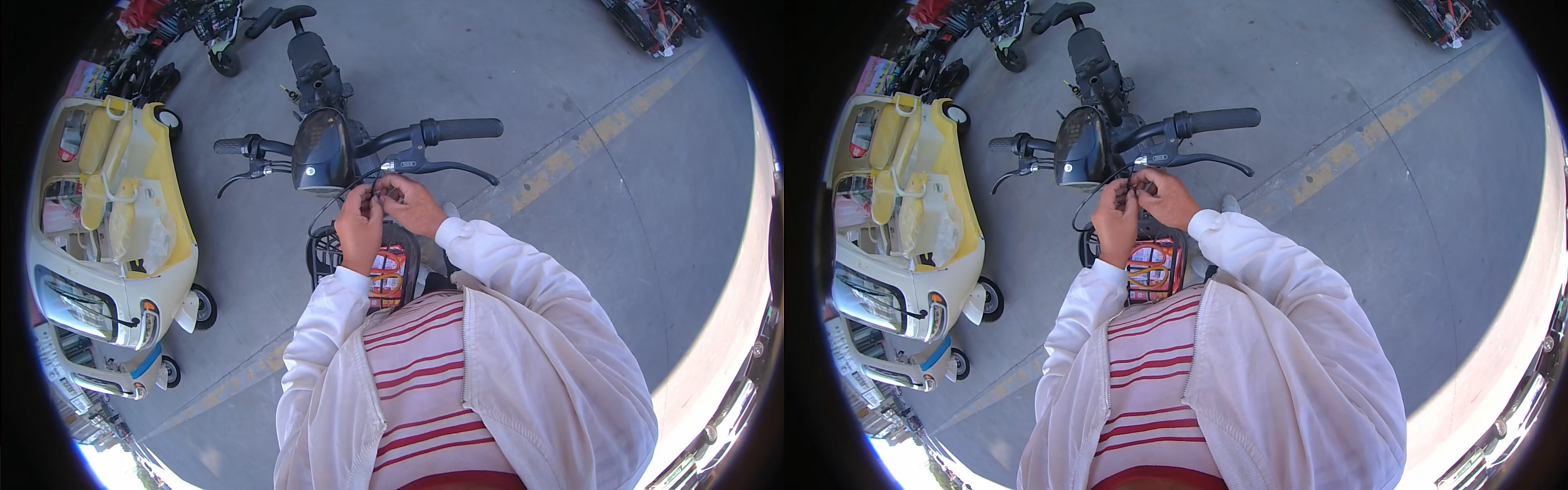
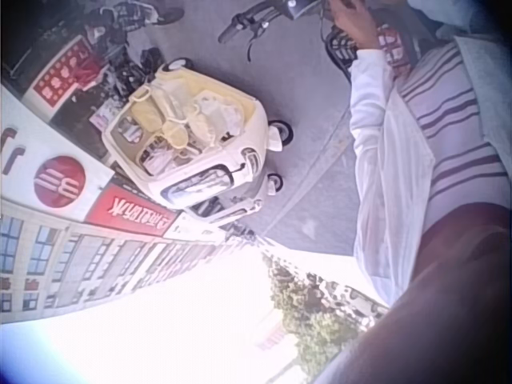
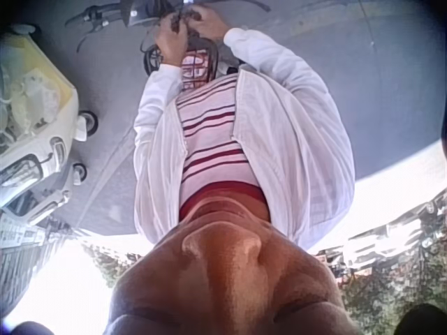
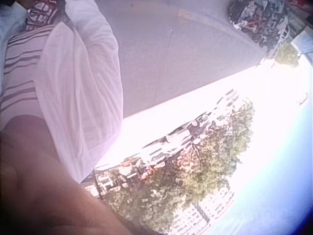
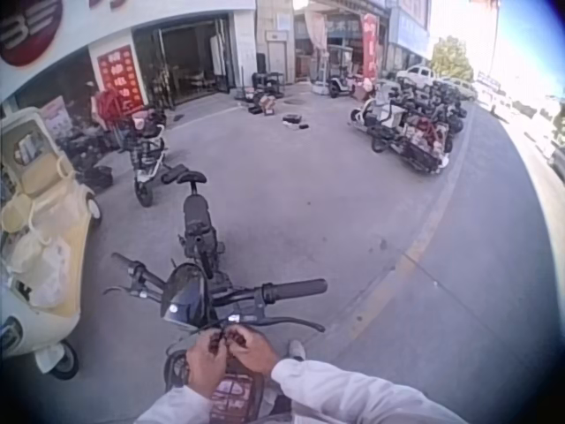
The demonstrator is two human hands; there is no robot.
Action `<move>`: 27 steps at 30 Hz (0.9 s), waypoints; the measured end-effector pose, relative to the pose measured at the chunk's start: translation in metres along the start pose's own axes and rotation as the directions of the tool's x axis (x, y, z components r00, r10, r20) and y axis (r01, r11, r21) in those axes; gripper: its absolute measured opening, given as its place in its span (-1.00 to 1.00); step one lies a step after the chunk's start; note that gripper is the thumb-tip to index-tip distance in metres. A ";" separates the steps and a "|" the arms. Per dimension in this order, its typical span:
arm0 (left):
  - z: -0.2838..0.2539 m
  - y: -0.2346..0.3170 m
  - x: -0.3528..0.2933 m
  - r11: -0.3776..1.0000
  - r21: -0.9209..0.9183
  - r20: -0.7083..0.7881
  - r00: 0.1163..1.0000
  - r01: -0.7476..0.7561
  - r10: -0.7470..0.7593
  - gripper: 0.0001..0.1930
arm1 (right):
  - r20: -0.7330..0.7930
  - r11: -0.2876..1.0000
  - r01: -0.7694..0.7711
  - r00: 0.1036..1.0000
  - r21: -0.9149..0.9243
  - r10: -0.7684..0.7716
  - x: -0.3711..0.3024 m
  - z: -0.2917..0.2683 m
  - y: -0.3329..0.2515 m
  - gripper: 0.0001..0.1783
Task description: The person works on the handlebar area of a parked electric scooter. They use a small tool to adjust components near the right grip, then use shears to cut a cable or zip tie near the left handlebar. The person repeatedly tests the throttle and brake levers after adjustments.
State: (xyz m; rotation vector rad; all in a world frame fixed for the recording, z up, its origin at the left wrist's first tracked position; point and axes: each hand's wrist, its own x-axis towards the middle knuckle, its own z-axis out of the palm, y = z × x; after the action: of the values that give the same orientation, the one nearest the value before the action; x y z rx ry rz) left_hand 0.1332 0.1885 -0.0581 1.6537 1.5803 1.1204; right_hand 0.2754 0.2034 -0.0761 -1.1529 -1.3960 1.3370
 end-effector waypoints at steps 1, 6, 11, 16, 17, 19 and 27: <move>0.000 0.001 0.000 1.000 0.000 -0.001 1.000 -0.002 0.002 -0.77 | 0.003 1.000 -0.002 1.000 0.015 0.002 0.000 0.000 0.001 -0.81; 0.001 0.000 0.000 1.000 0.005 -0.011 1.000 -0.015 0.015 -0.78 | 0.008 0.996 -0.014 1.000 0.083 0.013 0.000 0.002 0.003 -0.83; 0.002 0.002 0.000 1.000 0.020 -0.014 1.000 -0.010 0.010 -0.78 | -0.003 0.995 -0.020 1.000 0.099 0.020 0.001 0.002 0.003 -0.84; 0.003 -0.001 0.000 1.000 0.000 -0.006 1.000 -0.009 0.009 -0.80 | -0.086 0.997 0.073 0.994 0.030 -0.070 0.000 0.005 0.005 -0.84; 0.003 -0.001 0.000 1.000 -0.003 -0.003 1.000 -0.005 0.005 -0.80 | -0.123 0.991 0.128 0.984 -0.044 -0.133 -0.001 0.006 0.003 -0.85; 0.002 -0.002 0.001 1.000 -0.005 0.013 1.000 -0.002 0.002 -0.80 | -0.148 0.962 0.205 0.961 -0.179 -0.233 -0.002 0.005 0.002 -0.85; 0.002 -0.009 0.001 0.997 -0.080 0.093 0.996 0.014 -0.007 -0.80 | -0.144 0.904 0.188 0.955 -0.384 -0.260 -0.005 0.003 0.000 -0.84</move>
State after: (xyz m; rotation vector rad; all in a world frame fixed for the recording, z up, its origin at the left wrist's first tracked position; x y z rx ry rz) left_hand 0.1305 0.1904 -0.0663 1.6191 1.4656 1.0719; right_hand 0.2737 0.1983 -0.0759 -1.2775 -1.6216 0.7964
